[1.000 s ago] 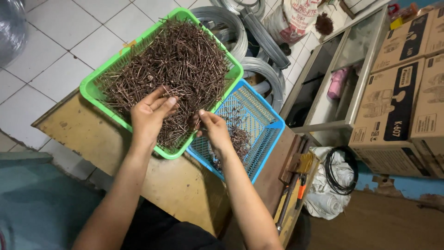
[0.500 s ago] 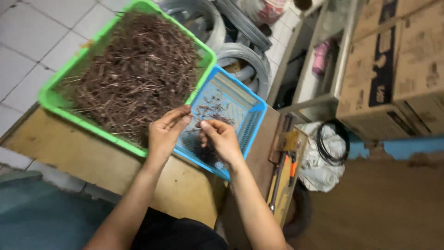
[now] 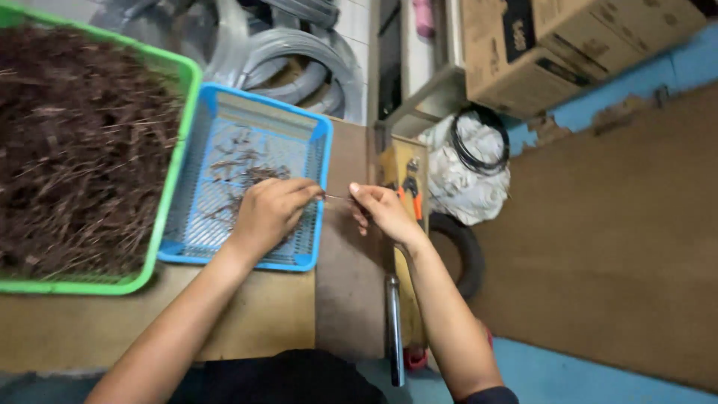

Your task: Bending small metal wire pieces using a manual lever-operated tool at a workbench.

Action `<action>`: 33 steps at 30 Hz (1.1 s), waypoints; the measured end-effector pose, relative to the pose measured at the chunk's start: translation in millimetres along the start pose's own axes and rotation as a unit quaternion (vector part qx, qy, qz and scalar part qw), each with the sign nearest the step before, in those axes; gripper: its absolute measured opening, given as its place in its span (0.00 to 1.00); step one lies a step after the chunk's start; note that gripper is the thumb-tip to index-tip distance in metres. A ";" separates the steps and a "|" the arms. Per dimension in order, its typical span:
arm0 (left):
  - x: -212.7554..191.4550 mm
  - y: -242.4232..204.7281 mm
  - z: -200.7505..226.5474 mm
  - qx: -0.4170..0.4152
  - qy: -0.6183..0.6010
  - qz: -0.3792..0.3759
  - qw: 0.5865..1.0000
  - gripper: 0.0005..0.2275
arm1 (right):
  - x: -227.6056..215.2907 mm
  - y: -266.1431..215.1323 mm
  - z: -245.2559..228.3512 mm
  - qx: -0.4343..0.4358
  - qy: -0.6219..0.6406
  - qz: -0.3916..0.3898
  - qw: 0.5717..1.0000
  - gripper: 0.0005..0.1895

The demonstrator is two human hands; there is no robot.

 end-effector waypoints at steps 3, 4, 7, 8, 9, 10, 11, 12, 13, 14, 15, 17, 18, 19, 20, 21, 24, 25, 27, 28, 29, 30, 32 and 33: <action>28.3 8.4 -6.9 -0.025 0.012 -0.019 0.999 0.06 | -19.2 -9.4 -4.9 -0.098 -0.109 0.066 0.987 0.10; 41.3 9.7 -9.9 -0.021 0.009 -0.024 0.999 0.06 | -28.5 -3.3 5.1 -0.097 -0.106 0.073 0.987 0.10; 77.0 6.4 -14.5 -0.014 0.006 -0.047 0.999 0.06 | -55.2 2.8 35.9 -0.062 -0.084 0.128 0.986 0.06; 85.7 6.1 -15.9 -0.015 0.012 -0.053 0.998 0.05 | -61.9 2.1 43.9 -0.030 -0.065 0.131 0.989 0.08; 94.4 9.4 -18.6 -0.014 0.019 -0.054 0.998 0.04 | -70.1 4.7 48.6 -0.002 -0.047 0.134 0.990 0.10; 104.1 11.6 -24.1 -0.009 0.014 -0.057 0.998 0.04 | -82.2 0.8 53.9 -0.002 -0.046 0.141 0.989 0.10; 112.7 11.3 -30.1 -0.016 0.015 -0.059 0.998 0.04 | -96.4 -4.9 58.6 0.007 -0.183 0.216 0.959 0.15; 120.8 10.6 -36.4 -0.024 0.016 -0.062 0.998 0.04 | -108.8 -11.2 62.3 0.018 -0.315 0.285 0.905 0.20; 128.2 12.8 -39.6 -0.022 0.015 -0.063 0.998 0.04 | -116.3 -20.2 76.8 0.019 -0.314 0.287 0.905 0.20; 134.4 14.9 -43.3 -0.032 0.027 -0.053 0.998 0.04 | -123.6 -29.5 92.0 0.045 -0.343 0.289 0.893 0.18; 139.4 15.3 -46.7 -0.043 0.041 -0.043 0.997 0.04 | -129.4 -39.6 107.9 0.071 -0.370 0.290 0.880 0.17; 152.6 19.0 -57.3 -0.044 0.034 -0.036 0.998 0.04 | -136.8 -46.6 176.6 0.157 -0.300 0.248 0.908 0.26; 160.2 21.8 -61.8 -0.045 0.027 -0.028 0.998 0.04 | -139.8 -52.0 213.5 0.239 -0.225 0.201 0.923 0.34; 164.5 25.1 -64.0 -0.040 0.024 -0.028 0.999 0.04 | -124.9 -60.3 192.1 0.238 -0.224 0.207 0.922 0.34; 168.5 28.2 -67.6 -0.064 0.025 -0.031 0.997 0.03 | -107.9 -68.3 172.0 0.222 -0.084 0.214 0.948 0.27; 170.7 26.7 -71.1 -0.091 0.028 -0.036 0.995 0.03 | -87.7 -77.7 153.1 0.202 0.057 0.213 0.954 0.21; 166.9 31.8 -59.6 -0.109 0.053 -0.062 0.991 0.03 | -91.7 -71.9 167.4 0.144 -0.068 0.263 0.951 0.18; 169.0 31.1 -59.4 -0.108 0.052 -0.062 0.991 0.03 | -90.9 -73.7 152.6 0.144 -0.068 0.265 0.951 0.18; 172.7 27.8 -61.9 -0.126 0.082 -0.068 0.986 0.04 | -87.3 -75.6 121.9 0.114 -0.092 0.251 0.957 0.19; 177.3 27.0 -67.0 -0.127 0.081 -0.068 0.986 0.04 | -90.1 -80.7 110.4 0.115 -0.092 0.251 0.957 0.19; 181.2 24.5 -72.9 -0.135 0.103 -0.074 0.983 0.03 | -91.0 -84.8 97.0 0.084 -0.122 0.229 0.962 0.16; 184.9 21.9 -78.8 -0.144 0.124 -0.080 0.979 0.03 | -91.7 -88.9 83.6 0.052 -0.152 0.206 0.965 0.14; 185.5 25.9 -73.5 -0.154 0.126 -0.079 0.977 0.01 | -104.4 -90.3 83.0 0.026 -0.145 0.197 0.969 0.12; 185.7 28.6 -71.1 -0.163 0.129 -0.077 0.975 0.01 | -110.7 -90.6 81.2 -0.001 -0.137 0.189 0.972 0.10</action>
Point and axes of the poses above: each hand's wrist, its own y-axis towards the middle knuckle, its own x-axis out of the palm, z = x × y, the point moved 3 cm from there along y, towards the middle knuckle, and after that the axes turned 1 degree about -y, right-handed, at the moved point
